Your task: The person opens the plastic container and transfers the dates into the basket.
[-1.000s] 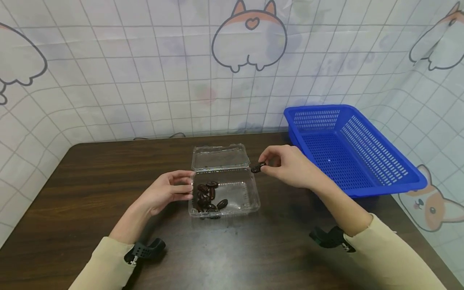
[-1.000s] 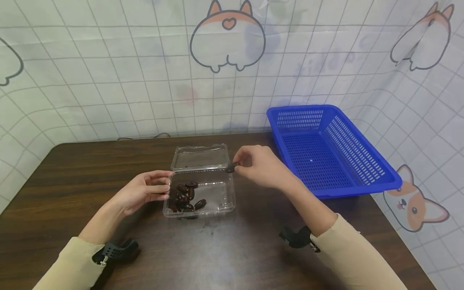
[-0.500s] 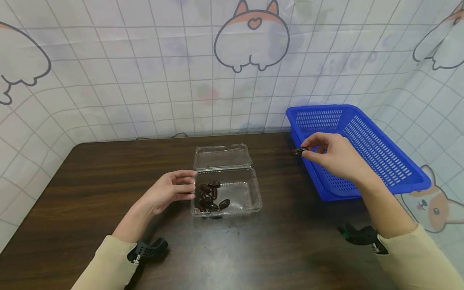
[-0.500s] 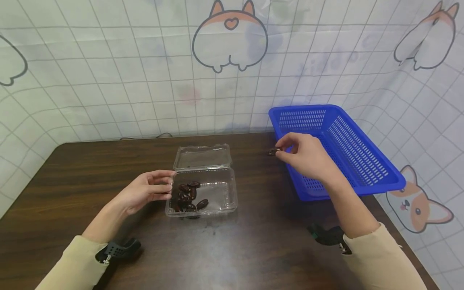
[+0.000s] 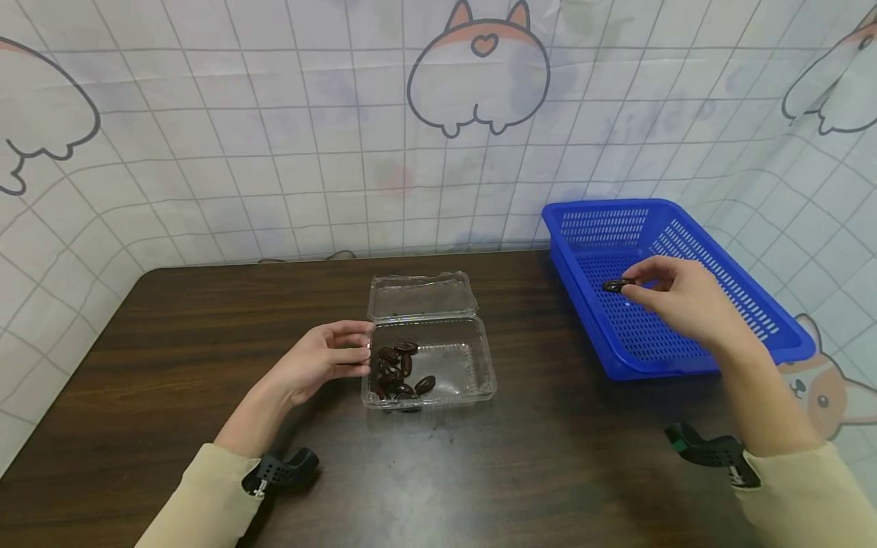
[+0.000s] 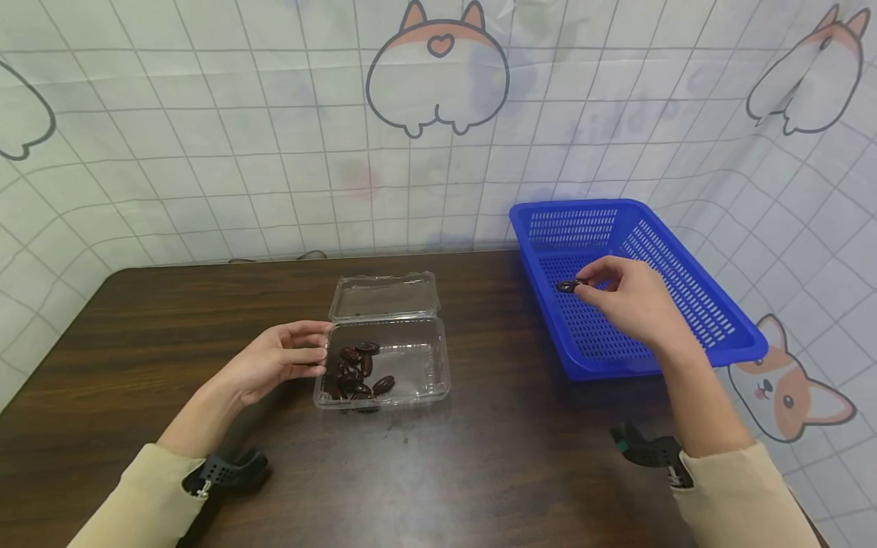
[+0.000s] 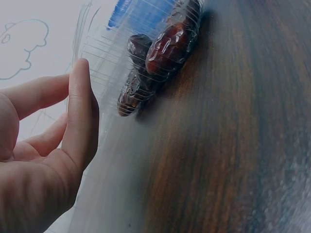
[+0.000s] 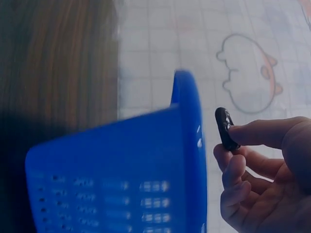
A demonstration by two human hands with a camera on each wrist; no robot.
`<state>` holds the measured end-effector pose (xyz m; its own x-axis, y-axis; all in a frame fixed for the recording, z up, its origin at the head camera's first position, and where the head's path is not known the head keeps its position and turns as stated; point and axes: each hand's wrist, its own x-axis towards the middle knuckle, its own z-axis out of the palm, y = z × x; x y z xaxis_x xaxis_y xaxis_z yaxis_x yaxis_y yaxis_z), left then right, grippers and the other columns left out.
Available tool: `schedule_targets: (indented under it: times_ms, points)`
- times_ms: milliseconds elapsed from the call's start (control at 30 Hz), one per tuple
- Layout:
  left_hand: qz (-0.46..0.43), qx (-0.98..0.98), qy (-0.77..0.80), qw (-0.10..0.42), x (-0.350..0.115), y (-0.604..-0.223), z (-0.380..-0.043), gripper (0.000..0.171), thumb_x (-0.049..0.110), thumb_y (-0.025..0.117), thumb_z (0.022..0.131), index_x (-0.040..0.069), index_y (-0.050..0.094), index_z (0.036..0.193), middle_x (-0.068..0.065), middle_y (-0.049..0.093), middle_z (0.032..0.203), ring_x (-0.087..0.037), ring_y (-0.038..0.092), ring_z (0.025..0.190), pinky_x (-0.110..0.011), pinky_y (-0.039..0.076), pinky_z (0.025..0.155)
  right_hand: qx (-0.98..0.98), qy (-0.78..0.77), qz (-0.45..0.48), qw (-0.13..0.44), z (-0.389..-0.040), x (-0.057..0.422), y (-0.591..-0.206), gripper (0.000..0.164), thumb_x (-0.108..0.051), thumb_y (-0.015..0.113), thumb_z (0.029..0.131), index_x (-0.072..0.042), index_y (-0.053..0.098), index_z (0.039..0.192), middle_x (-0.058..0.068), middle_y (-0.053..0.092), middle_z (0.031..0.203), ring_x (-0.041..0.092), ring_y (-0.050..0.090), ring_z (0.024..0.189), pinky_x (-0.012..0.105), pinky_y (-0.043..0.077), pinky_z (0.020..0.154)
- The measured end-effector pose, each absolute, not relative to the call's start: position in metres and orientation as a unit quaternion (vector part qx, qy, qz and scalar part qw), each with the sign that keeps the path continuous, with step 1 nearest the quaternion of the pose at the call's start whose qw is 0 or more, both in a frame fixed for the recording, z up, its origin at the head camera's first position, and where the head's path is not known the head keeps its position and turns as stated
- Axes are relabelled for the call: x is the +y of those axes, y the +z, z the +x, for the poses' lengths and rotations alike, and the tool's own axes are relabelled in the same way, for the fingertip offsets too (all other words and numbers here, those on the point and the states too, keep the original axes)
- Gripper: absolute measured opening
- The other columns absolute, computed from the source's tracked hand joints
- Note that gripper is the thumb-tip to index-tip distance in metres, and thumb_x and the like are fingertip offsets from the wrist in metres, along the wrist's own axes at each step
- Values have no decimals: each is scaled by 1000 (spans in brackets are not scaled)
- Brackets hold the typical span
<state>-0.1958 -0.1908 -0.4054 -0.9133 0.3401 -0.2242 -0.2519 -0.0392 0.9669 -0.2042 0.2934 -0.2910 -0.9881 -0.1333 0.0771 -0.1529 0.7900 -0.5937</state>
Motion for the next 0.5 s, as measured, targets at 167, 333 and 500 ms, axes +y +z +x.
schedule_targets:
  times_ms: [167,333,500]
  points:
    - [33,660,721,208,-191,-406,-196,54,-1,65,90,-2,43,138,-23,45,120,-21,60,85,-41,55,87,-949,309,61,15,-204,304,-296,40,-39,60,95,-5,62,117,15,60,110,28,55,90,32,49,66]
    - [36,661,721,206,-191,-406,-196,54,-1,65,90,-2,42,139,-23,44,121,-20,60,85,-41,55,87,-951,304,60,10,-207,312,-304,37,-34,59,96,-3,62,116,16,61,107,29,56,89,31,51,64]
    - [33,660,722,206,-191,-405,-196,54,-2,65,90,-2,43,139,-24,44,122,-20,60,85,-41,55,87,-949,306,72,6,-209,317,-311,36,-34,59,96,-4,63,115,16,62,105,30,59,89,28,52,64]
